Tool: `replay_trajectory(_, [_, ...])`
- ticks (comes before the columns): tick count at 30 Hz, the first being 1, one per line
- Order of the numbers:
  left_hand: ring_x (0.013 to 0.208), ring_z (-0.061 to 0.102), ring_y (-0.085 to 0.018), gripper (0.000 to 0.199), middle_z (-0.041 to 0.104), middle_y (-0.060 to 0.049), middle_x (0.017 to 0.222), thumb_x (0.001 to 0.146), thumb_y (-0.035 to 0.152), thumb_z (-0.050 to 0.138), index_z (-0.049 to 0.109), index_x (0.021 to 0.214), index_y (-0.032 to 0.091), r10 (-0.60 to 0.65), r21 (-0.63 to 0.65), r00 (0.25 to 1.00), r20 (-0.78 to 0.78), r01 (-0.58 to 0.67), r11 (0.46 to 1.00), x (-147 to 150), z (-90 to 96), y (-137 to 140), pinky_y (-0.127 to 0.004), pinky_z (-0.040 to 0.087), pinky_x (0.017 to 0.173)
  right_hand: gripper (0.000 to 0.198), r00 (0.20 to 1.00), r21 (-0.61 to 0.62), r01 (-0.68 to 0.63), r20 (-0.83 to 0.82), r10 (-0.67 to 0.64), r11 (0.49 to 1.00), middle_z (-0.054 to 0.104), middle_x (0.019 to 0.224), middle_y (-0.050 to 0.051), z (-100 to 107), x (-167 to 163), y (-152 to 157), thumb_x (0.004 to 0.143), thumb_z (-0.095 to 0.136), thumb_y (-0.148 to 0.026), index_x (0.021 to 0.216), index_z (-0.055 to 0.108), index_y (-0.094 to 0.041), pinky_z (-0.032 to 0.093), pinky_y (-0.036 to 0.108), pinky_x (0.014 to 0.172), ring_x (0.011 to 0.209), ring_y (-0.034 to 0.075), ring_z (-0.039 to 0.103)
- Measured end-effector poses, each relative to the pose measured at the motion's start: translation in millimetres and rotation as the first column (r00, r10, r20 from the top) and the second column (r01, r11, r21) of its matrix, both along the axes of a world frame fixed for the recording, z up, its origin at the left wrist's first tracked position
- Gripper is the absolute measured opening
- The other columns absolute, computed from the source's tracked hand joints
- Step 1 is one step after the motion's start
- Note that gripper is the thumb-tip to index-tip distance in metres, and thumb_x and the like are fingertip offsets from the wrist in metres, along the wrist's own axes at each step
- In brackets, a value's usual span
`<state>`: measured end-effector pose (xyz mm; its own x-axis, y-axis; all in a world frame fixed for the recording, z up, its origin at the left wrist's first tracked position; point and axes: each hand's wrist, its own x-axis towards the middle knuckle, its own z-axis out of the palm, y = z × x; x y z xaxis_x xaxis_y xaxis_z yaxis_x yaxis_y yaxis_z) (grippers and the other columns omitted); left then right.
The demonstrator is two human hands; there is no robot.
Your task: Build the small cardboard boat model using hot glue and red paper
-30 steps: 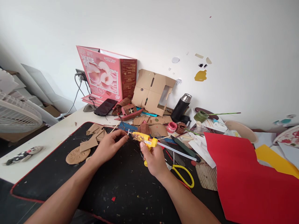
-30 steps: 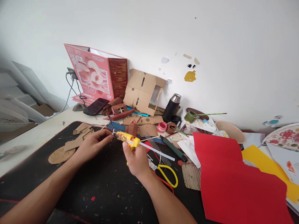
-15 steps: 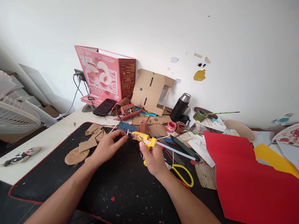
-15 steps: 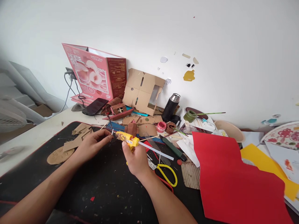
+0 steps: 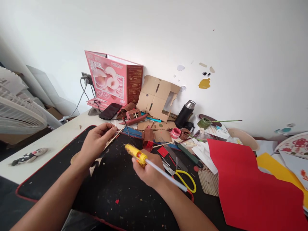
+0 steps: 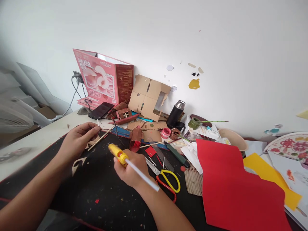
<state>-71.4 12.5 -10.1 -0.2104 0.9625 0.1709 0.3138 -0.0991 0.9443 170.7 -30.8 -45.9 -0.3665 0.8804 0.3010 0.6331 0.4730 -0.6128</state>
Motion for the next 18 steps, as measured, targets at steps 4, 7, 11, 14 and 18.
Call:
replay_trajectory(4, [0.063, 0.055, -0.018, 0.049, 0.065, 0.000, 0.070, 0.084, 0.072, 0.071, 0.070, 0.089, 0.023, -0.019, -0.012, 0.999, -0.039, 0.018, 1.000, -13, 6.0, -8, -0.028, 0.042, 0.055, 0.023, 0.938, 0.045, -0.137, 0.326, 0.115, 0.990, 0.082, 0.091, 0.007, -1, -17, -5, 0.101, 0.063, -0.042, 0.101, 0.071, -0.020, 0.044, 0.030, 0.066, 0.079, 0.023, 0.076])
replay_trajectory(7, [0.064, 0.056, -0.019, 0.051, 0.066, 0.001, 0.071, 0.084, 0.074, 0.070, 0.071, 0.088, 0.023, -0.042, -0.001, 0.992, -0.116, 0.043, 0.999, -18, 3.7, -11, -0.028, 0.044, 0.057, 0.021, 0.837, 0.002, -0.213, 0.516, 0.181, 0.977, 0.083, 0.098, 0.008, 5, -28, -7, 0.099, 0.068, -0.039, 0.106, 0.071, -0.019, 0.047, 0.030, 0.067, 0.086, 0.025, 0.077])
replay_trajectory(11, [0.073, 0.063, -0.022, 0.047, 0.073, -0.002, 0.078, 0.087, 0.071, 0.066, 0.074, 0.088, 0.024, -0.061, 0.061, 0.971, -0.231, 0.077, 0.995, -17, -3.5, -13, -0.031, 0.050, 0.066, 0.022, 0.763, -0.027, -0.230, 0.615, 0.197, 0.973, 0.082, 0.103, 0.009, 19, -39, -7, 0.104, 0.065, -0.037, 0.110, 0.072, -0.018, 0.052, 0.033, 0.072, 0.092, 0.027, 0.077])
replay_trajectory(14, [0.079, 0.067, -0.025, 0.042, 0.076, -0.004, 0.082, 0.090, 0.066, 0.064, 0.074, 0.087, 0.025, -0.075, 0.113, 0.962, -0.263, 0.108, 0.988, -11, -7.0, -15, -0.034, 0.052, 0.070, 0.023, 0.760, -0.027, -0.181, 0.631, 0.157, 0.983, 0.082, 0.105, 0.011, 29, -45, -4, 0.106, 0.062, -0.036, 0.113, 0.072, -0.016, 0.055, 0.036, 0.075, 0.096, 0.030, 0.078])
replay_trajectory(18, [0.081, 0.068, -0.025, 0.039, 0.078, -0.005, 0.087, 0.094, 0.061, 0.060, 0.074, 0.090, 0.024, -0.117, 0.125, 0.951, -0.286, 0.158, 0.979, -3, -6.2, -19, -0.034, 0.052, 0.071, 0.026, 0.772, -0.023, -0.106, 0.628, 0.097, 0.994, 0.082, 0.107, 0.012, 38, -50, 2, 0.108, 0.059, -0.035, 0.116, 0.073, -0.015, 0.057, 0.037, 0.077, 0.099, 0.032, 0.080])
